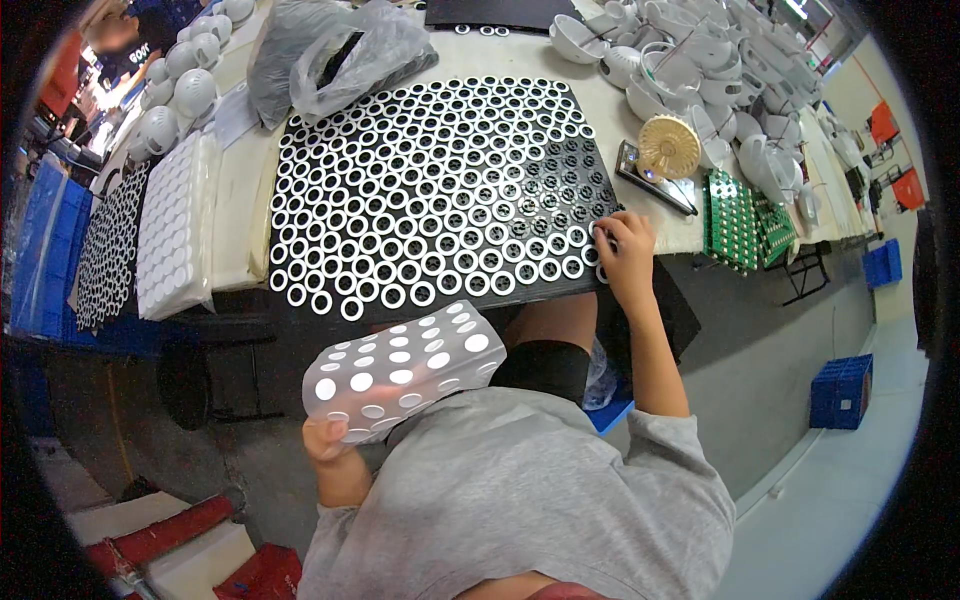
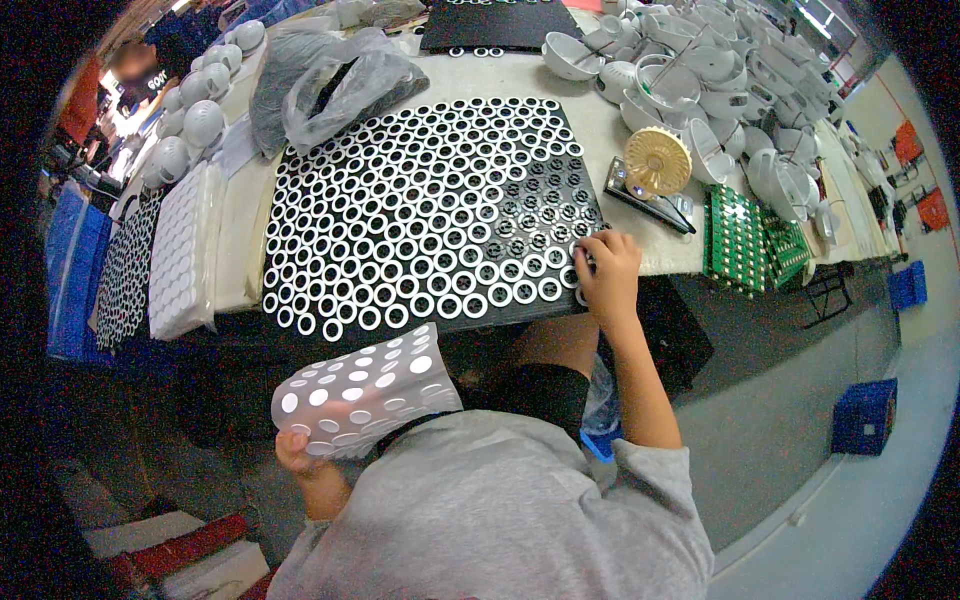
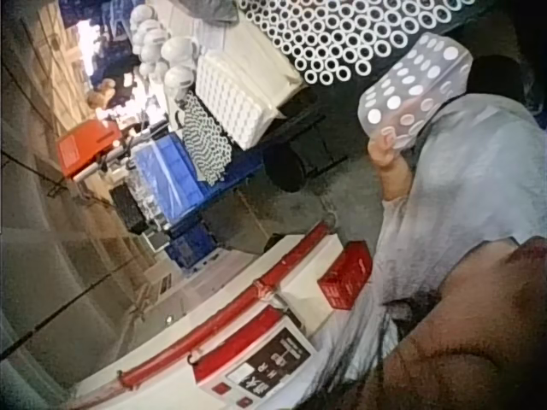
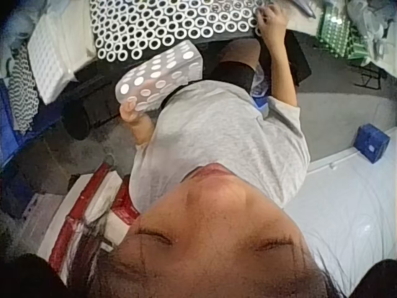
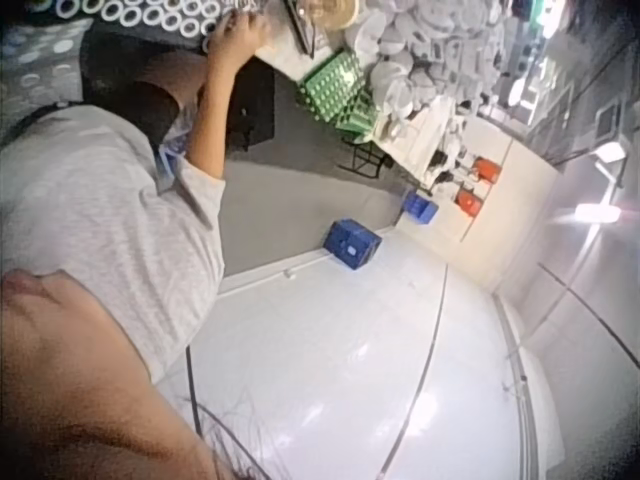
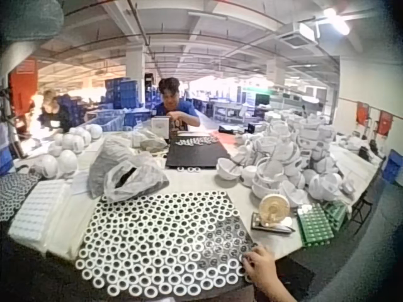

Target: The person places white circular washers from a sheet onto a black perforated tray. The person holds the sheet in their left hand and uses their right hand to pick and place the washers one by one into the holes of the tray.

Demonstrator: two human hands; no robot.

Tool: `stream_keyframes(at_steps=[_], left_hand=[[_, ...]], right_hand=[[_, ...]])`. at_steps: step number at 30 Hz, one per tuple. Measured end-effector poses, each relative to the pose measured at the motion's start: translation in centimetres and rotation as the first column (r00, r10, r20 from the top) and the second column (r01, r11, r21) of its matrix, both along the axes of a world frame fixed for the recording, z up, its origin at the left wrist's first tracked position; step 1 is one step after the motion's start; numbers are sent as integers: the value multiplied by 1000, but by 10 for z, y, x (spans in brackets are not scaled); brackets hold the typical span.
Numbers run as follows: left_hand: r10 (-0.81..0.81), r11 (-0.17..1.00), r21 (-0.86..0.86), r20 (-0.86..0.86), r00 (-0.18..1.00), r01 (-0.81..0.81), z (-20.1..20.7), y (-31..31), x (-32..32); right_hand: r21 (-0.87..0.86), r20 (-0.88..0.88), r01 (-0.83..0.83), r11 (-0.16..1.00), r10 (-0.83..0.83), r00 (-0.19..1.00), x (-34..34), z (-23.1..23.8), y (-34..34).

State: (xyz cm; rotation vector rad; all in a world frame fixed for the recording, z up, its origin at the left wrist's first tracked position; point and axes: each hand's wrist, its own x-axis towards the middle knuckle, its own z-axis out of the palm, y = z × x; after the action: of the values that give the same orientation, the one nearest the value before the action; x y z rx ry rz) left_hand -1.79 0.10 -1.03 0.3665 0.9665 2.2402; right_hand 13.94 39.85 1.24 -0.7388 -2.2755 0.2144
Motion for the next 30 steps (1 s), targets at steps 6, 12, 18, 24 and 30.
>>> stream_keyframes(at_steps=[6, 12, 18, 24, 30], left_hand=[[-14, 1000, 15, 0, 1000, 14, 2, 3, 0], [-9, 1000, 19, -14, 1000, 9, 8, 7, -1], [-197, 962, 196, 27, 980, 188, 22, 13, -3], [-243, 959, 150, -5, 970, 241, 34, 24, 0], [-214, 973, 99, 78, 974, 206, 67, 50, 9]], right_hand=[[5, -6, 10, 1000, -10, 1000, -3, 10, -6], [-139, -16, -47, 989, 45, 999, -5, 5, -8], [-62, -36, -119, 991, 117, 993, -13, 31, -31], [-176, -341, -725, 666, 649, 680, -21, 90, -112], [-179, -407, -806, 564, 703, 583, -21, 85, -136]])
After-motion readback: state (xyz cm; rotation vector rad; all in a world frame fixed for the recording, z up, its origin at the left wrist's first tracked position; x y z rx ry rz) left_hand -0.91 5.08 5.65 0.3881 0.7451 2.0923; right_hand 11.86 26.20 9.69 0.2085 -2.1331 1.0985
